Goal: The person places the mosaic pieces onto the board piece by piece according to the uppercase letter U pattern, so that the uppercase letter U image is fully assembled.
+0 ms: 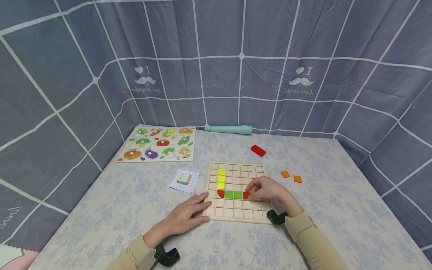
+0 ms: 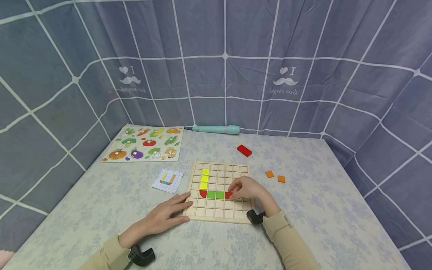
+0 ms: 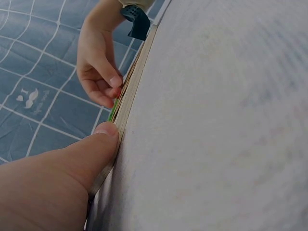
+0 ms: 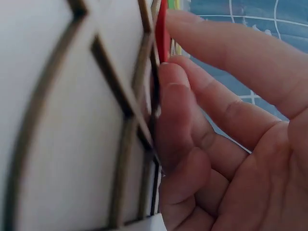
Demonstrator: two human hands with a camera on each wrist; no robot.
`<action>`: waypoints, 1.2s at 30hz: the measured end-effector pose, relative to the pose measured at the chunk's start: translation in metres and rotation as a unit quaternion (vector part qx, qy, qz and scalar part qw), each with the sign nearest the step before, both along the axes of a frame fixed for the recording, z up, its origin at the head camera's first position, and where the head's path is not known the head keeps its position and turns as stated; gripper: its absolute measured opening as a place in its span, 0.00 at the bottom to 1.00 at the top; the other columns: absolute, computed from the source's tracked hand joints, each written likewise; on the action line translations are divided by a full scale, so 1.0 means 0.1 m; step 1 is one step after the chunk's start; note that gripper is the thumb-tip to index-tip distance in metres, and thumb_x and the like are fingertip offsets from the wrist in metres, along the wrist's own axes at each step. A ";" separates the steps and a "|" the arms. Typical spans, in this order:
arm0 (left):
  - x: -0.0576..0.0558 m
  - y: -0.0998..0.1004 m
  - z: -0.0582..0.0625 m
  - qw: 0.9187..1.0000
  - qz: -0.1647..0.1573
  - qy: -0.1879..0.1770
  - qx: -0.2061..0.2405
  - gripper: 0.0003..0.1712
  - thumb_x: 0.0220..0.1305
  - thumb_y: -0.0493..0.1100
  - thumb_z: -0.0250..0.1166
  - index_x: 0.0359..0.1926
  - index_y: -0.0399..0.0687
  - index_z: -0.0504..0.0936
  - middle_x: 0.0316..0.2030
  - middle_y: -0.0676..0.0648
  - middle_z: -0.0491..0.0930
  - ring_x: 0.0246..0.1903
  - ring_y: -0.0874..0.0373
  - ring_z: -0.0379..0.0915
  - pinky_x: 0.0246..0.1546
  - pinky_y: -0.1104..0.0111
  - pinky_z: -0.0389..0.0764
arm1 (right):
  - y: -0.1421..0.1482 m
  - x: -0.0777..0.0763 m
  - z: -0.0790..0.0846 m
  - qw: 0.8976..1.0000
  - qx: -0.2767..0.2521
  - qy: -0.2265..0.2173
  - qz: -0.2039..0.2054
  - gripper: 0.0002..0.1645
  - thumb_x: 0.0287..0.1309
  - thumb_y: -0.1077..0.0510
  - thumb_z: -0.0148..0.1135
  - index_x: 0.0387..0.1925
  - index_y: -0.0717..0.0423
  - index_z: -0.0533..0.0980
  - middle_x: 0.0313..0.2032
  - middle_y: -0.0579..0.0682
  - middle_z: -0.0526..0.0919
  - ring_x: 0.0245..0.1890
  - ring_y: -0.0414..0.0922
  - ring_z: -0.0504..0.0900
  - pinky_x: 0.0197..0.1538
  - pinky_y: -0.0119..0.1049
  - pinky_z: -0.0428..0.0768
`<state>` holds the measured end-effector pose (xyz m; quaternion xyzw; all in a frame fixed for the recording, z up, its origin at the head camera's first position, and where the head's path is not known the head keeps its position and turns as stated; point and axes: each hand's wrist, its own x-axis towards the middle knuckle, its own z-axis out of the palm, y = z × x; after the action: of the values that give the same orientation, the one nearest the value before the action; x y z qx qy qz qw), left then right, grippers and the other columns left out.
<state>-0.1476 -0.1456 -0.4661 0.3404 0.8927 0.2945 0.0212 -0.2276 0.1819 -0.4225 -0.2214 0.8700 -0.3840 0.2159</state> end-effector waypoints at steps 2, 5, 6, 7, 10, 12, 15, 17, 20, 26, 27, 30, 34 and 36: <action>0.00 0.00 0.00 1.000 -0.001 0.001 0.001 0.33 0.65 0.59 0.57 0.64 0.44 0.71 0.69 0.46 0.56 0.69 0.53 0.50 0.69 0.58 0.52 | 0.04 0.00 0.03 1.000 -0.004 0.003 0.012 0.15 0.51 0.59 0.69 0.41 0.62 0.80 0.27 0.47 0.80 0.27 0.42 0.75 0.34 0.35 0.76; 0.00 0.00 0.00 1.000 -0.003 -0.001 0.003 0.33 0.65 0.59 0.57 0.64 0.44 0.71 0.69 0.46 0.56 0.69 0.53 0.50 0.70 0.58 0.52 | 0.14 0.00 0.09 1.000 -0.014 0.009 0.026 0.19 0.52 0.59 0.69 0.44 0.65 0.78 0.30 0.48 0.81 0.29 0.43 0.77 0.35 0.34 0.77; 0.00 0.00 0.00 1.000 -0.003 -0.001 0.003 0.33 0.65 0.59 0.57 0.64 0.44 0.71 0.69 0.46 0.56 0.69 0.53 0.50 0.70 0.58 0.52 | 0.18 0.00 0.12 0.999 -0.019 0.008 0.030 0.20 0.52 0.59 0.69 0.45 0.66 0.78 0.31 0.49 0.81 0.30 0.43 0.77 0.36 0.34 0.78; 0.00 0.00 0.00 1.000 -0.003 -0.002 0.004 0.33 0.65 0.59 0.57 0.64 0.44 0.71 0.69 0.46 0.56 0.69 0.53 0.50 0.70 0.58 0.52 | 0.23 0.00 0.15 0.999 -0.024 0.008 0.035 0.21 0.52 0.59 0.68 0.47 0.67 0.77 0.32 0.50 0.81 0.32 0.44 0.78 0.37 0.35 0.78; 0.00 0.00 0.00 1.000 -0.004 -0.002 0.003 0.33 0.65 0.60 0.57 0.64 0.45 0.71 0.70 0.46 0.56 0.69 0.53 0.50 0.70 0.59 0.51 | 0.40 0.00 0.21 0.998 -0.036 -0.005 0.042 0.25 0.53 0.60 0.68 0.51 0.68 0.74 0.37 0.55 0.81 0.36 0.46 0.79 0.40 0.36 0.81; -0.01 0.00 0.00 1.000 -0.004 -0.002 0.003 0.33 0.65 0.59 0.57 0.64 0.45 0.71 0.70 0.46 0.56 0.69 0.53 0.50 0.70 0.59 0.51 | 0.52 0.01 0.26 0.998 -0.041 -0.014 0.046 0.27 0.53 0.60 0.68 0.53 0.69 0.73 0.40 0.58 0.80 0.38 0.48 0.79 0.40 0.37 0.81; -0.01 0.00 0.00 1.000 -0.005 0.000 0.002 0.34 0.65 0.60 0.57 0.64 0.45 0.71 0.70 0.46 0.56 0.69 0.53 0.50 0.70 0.59 0.51 | 0.68 0.03 0.29 0.998 -0.040 -0.017 0.042 0.29 0.52 0.60 0.68 0.54 0.70 0.72 0.42 0.60 0.79 0.39 0.49 0.78 0.41 0.36 0.82; -0.01 0.00 -0.01 1.000 -0.004 0.001 0.003 0.34 0.65 0.60 0.57 0.64 0.45 0.71 0.69 0.46 0.56 0.69 0.53 0.50 0.70 0.59 0.52 | 0.78 0.04 0.30 0.998 -0.040 -0.014 0.039 0.28 0.51 0.60 0.69 0.53 0.70 0.73 0.43 0.61 0.78 0.39 0.49 0.78 0.41 0.36 0.82; -0.01 -0.01 -0.01 1.000 -0.004 0.003 0.002 0.34 0.65 0.60 0.56 0.64 0.45 0.71 0.69 0.46 0.56 0.68 0.53 0.50 0.70 0.58 0.52 | 0.90 0.05 0.28 0.998 -0.040 -0.022 0.032 0.27 0.51 0.61 0.69 0.52 0.70 0.74 0.44 0.62 0.79 0.40 0.49 0.78 0.42 0.35 0.82; 0.00 -0.01 -0.01 1.000 -0.003 0.001 0.004 0.34 0.65 0.60 0.56 0.64 0.45 0.71 0.69 0.46 0.56 0.68 0.53 0.50 0.70 0.58 0.52 | 1.08 0.04 0.18 0.997 -0.042 -0.057 0.028 0.27 0.49 0.62 0.70 0.51 0.69 0.74 0.47 0.62 0.78 0.44 0.52 0.78 0.43 0.34 0.81; 0.00 -0.01 -0.01 1.000 -0.002 0.001 0.004 0.34 0.65 0.60 0.57 0.64 0.45 0.71 0.69 0.46 0.56 0.68 0.52 0.50 0.69 0.58 0.52 | 1.10 0.04 0.16 0.997 -0.044 -0.063 0.025 0.27 0.49 0.62 0.70 0.51 0.70 0.74 0.48 0.62 0.78 0.45 0.52 0.78 0.44 0.35 0.81; 0.00 -0.01 0.00 1.000 -0.002 -0.001 0.005 0.33 0.65 0.60 0.57 0.64 0.45 0.71 0.69 0.46 0.57 0.68 0.52 0.50 0.69 0.58 0.52 | 1.14 0.01 0.10 0.996 -0.043 -0.075 0.014 0.27 0.50 0.62 0.70 0.51 0.69 0.74 0.49 0.62 0.77 0.45 0.52 0.78 0.44 0.35 0.81; 0.00 -0.01 0.00 1.000 -0.002 -0.004 0.006 0.33 0.65 0.59 0.57 0.64 0.45 0.71 0.69 0.46 0.56 0.68 0.52 0.50 0.70 0.58 0.52 | 1.17 -0.01 0.04 0.995 -0.045 -0.086 0.013 0.26 0.50 0.62 0.69 0.51 0.70 0.73 0.48 0.60 0.77 0.44 0.50 0.78 0.44 0.34 0.81; 0.00 -0.01 -0.01 1.000 -0.002 -0.005 0.006 0.33 0.65 0.59 0.57 0.64 0.45 0.71 0.69 0.46 0.56 0.69 0.52 0.50 0.70 0.58 0.52 | 1.17 0.00 0.02 0.994 -0.050 -0.091 0.018 0.27 0.50 0.62 0.69 0.51 0.71 0.73 0.48 0.60 0.77 0.44 0.49 0.78 0.44 0.34 0.81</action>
<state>-0.1475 -0.1463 -0.4666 0.3406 0.8900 0.3020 0.0243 -0.2279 0.2990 -0.4201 -0.2118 0.8225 -0.4414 0.2894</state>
